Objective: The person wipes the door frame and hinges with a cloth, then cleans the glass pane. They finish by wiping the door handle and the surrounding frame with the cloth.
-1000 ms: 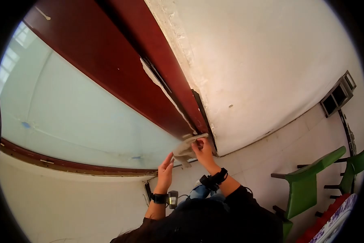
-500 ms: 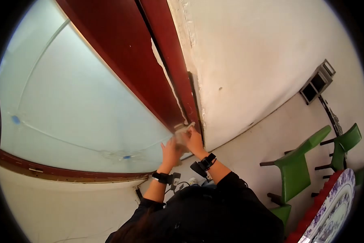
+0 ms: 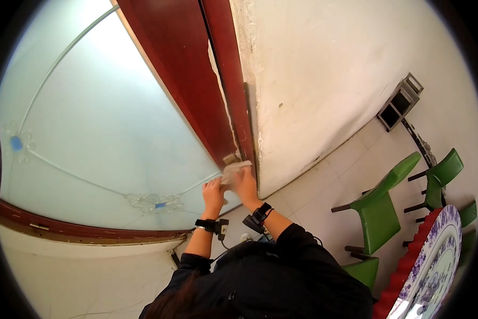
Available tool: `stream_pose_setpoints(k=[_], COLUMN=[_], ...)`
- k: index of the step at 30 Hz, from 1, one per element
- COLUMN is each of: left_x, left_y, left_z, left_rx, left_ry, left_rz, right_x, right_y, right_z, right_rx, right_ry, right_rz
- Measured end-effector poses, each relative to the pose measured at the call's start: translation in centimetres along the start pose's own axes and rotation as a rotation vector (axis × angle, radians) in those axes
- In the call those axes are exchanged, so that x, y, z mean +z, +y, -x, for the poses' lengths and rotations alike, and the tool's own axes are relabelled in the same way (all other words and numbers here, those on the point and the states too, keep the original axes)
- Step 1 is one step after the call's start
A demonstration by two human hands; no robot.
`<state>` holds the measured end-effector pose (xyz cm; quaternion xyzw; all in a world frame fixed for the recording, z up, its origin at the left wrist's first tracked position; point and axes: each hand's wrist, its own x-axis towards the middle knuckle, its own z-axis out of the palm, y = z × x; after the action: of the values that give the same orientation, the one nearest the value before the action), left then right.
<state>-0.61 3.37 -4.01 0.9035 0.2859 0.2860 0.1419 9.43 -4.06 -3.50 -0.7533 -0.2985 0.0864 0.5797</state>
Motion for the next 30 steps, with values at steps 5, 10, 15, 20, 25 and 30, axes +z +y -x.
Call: stream_pose_setpoints(k=[5,10,15,20,25,30], left_x=[-0.9,-0.5,-4.1,-3.9,-1.3,0.0], left_y=[-1.5,-5.2,-2.9,-0.1,1.5,-1.6], left_z=[1.2,4.3,4.0,0.8,-0.1,0.7], left_rx=[-0.086,-0.346,-0.408,-0.217,0.048,-0.037], left_ry=[0.032,-0.147,0.106,0.131,-0.067,-0.138], left_rz=[0.058,0.117,0.364,0.489,0.14,0.151], right_x=[0.9,-0.5,-2.2,-3.9,-3.0,-1.8], right_y=[1.3,1.5,1.4,-0.9,1.0,2.6], right_z=[1.9,3.4,3.2,2.6,2.8,1.9], right_rx=[-0.152,-0.048,-0.009,0.023,0.077,0.133], right_ry=[-0.057,-0.48,-0.51,-0.501,-0.415,-0.396], right_rz=[0.015,-0.013,-0.121,-0.143,-0.226,-0.259])
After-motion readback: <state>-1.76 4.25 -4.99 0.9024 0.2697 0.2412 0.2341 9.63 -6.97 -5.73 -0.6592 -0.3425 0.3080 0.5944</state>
